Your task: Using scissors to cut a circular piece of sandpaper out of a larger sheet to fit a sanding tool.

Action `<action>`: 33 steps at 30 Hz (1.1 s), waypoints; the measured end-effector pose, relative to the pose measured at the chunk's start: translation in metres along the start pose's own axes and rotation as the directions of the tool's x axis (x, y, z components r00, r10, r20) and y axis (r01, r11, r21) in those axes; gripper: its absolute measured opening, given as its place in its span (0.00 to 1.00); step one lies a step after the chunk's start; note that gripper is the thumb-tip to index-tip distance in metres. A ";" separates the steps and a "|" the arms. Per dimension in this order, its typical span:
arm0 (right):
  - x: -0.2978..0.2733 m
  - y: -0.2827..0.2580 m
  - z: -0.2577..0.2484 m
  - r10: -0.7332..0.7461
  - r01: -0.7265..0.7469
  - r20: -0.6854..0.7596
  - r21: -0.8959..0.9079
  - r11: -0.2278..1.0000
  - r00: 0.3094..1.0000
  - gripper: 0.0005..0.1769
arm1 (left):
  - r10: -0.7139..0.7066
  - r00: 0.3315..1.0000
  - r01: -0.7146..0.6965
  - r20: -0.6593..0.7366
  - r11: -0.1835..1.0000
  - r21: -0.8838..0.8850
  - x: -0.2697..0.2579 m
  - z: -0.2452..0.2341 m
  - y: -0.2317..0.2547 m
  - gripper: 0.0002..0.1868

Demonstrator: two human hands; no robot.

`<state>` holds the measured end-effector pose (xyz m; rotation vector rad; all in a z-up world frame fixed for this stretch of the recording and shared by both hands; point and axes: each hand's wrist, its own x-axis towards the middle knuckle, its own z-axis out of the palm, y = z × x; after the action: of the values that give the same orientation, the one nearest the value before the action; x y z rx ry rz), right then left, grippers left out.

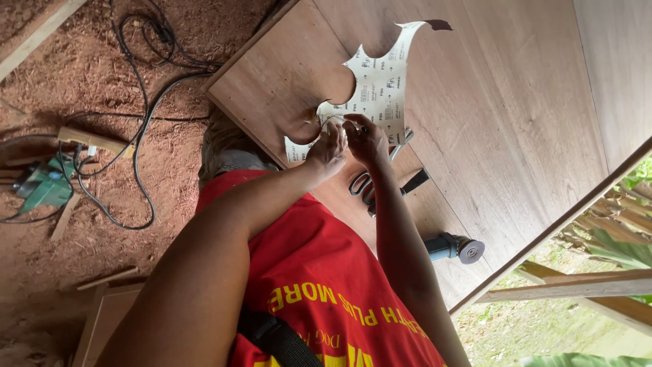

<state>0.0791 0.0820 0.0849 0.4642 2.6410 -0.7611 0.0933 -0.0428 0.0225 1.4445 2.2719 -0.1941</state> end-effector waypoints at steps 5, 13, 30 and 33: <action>0.006 -0.016 -0.007 0.032 -0.018 0.116 -0.117 0.993 0.993 0.15 | 0.014 0.999 -0.013 -0.037 1.000 0.027 -0.002 -0.002 0.000 0.28; 0.003 -0.019 -0.009 0.085 -0.077 0.166 -0.055 0.995 0.982 0.15 | 0.016 1.000 -0.016 -0.001 0.998 -0.063 0.021 0.032 0.013 0.24; -0.219 0.192 0.026 0.505 -0.328 -0.642 0.384 0.863 0.577 0.36 | -0.296 0.936 0.169 -0.190 0.852 -0.496 0.010 -0.015 -0.044 0.45; -0.245 0.198 0.037 0.559 -0.483 -0.572 0.299 0.823 0.600 0.45 | -0.276 0.940 0.155 -0.203 0.870 -0.468 0.014 -0.024 -0.051 0.41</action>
<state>0.3843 0.1687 0.0698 1.7333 2.7650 -0.6195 0.0364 -0.0456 0.0325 1.0190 2.4723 0.4583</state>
